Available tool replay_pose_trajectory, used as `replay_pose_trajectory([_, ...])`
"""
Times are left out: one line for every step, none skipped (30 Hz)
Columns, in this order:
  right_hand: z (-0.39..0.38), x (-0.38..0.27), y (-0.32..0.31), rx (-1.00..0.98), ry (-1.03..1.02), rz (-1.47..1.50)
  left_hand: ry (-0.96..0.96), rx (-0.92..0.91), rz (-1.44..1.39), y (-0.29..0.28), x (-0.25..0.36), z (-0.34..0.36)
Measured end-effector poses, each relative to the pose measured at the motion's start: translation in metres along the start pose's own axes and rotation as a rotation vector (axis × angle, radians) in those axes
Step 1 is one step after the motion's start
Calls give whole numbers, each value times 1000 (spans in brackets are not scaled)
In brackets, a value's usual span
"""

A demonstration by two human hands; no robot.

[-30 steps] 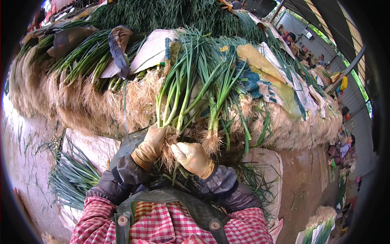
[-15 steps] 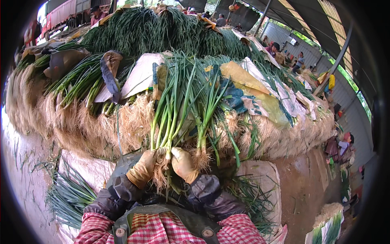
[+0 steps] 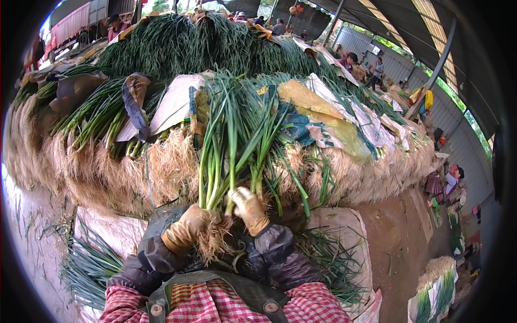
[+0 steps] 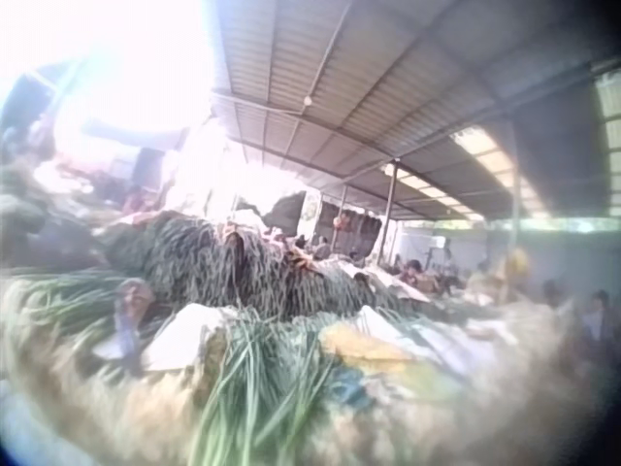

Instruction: The person gathers green onions from a large pile, aligns them by the roots, and bundles them into neat bunches. The person repeatedly picks up onions, arranges them, and places the finished bundles aside.

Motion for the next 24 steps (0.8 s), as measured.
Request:
replay_pose_trajectory([2, -8, -7, 133, -121, 99, -174, 5, -219, 1, -8, -5])
replay_pose_trajectory([-4, -13, -14, 304, -217, 158, -324, 48, -553, 2, -14, -10])
replay_pose_trajectory([-7, -24, -7, 207, -317, 75, -298, 23, -630, 3, -11, -11])
replay_pose_trajectory([-11, -31, 7, 41, -370, -95, -298, 5, -649, 6, -10, -9])
replay_pose_trajectory([-22, -44, 21, -69, -571, -384, 212, 17, 73, -2, 19, -8])
replay_pose_trajectory([-31, -51, 37, -181, -756, -684, -154, -48, -561, 9, -2, -4])
replay_pose_trajectory([-22, -34, 26, -217, -289, -550, -304, -26, -643, 9, -12, -3])
replay_pose_trajectory([-20, -49, 16, -6, -446, -627, -376, -29, -765, 13, -17, 0])
replay_pose_trajectory([-19, -59, -8, 223, -455, -664, -449, -63, -754, 16, -22, 1])
replay_pose_trajectory([-14, -65, -33, 493, -379, -697, -549, -54, -708, 17, -29, 0])
replay_pose_trajectory([-5, -66, -48, 543, -299, -904, -384, -114, -818, 20, -20, 5])
replay_pose_trajectory([5, -67, -70, 710, -159, -1110, -355, -121, -756, 18, -21, 6])
replay_pose_trajectory([24, -51, -83, 495, 77, -1076, -324, -129, -692, 16, -21, 8])
replay_pose_trajectory([37, -37, -85, 333, 133, -953, -289, -155, -619, 15, -20, 11])
replay_pose_trajectory([45, -31, -89, 313, 111, -848, -325, -72, -704, 8, -24, 12])
replay_pose_trajectory([51, -23, -87, 266, 71, -718, -359, -15, -782, 3, -27, 13])
replay_pose_trajectory([54, -14, -79, 202, -4, -402, -361, 29, -837, -3, -29, 17])
replay_pose_trajectory([54, -7, -71, 178, -71, -121, -323, 65, -925, -7, -27, 20])
replay_pose_trajectory([49, -4, -57, 93, -199, 38, -372, 177, -824, -12, -32, 20])
replay_pose_trajectory([45, 5, -42, 42, -164, 135, -408, 161, -791, -11, -33, 22])
replay_pose_trajectory([40, 14, -34, 90, -93, 43, -382, 114, -723, -5, -31, 23])
replay_pose_trajectory([34, 12, -19, 35, -154, -4, -362, 91, -652, -1, -29, 23])
replay_pose_trajectory([26, 3, -10, 121, -291, -408, -345, 92, -518, 3, -27, 22])
replay_pose_trajectory([16, -12, 2, 258, -490, -624, -313, 68, -360, 8, -25, 22])
Point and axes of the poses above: each hand's wrist, its own z-axis towards the middle knuckle, its own y-axis out of the palm, x = y × z, the point moved 6 cm from there along z, towards the middle knuckle, and after that the axes turned 7 degrees about z, right-handed, at the moved point
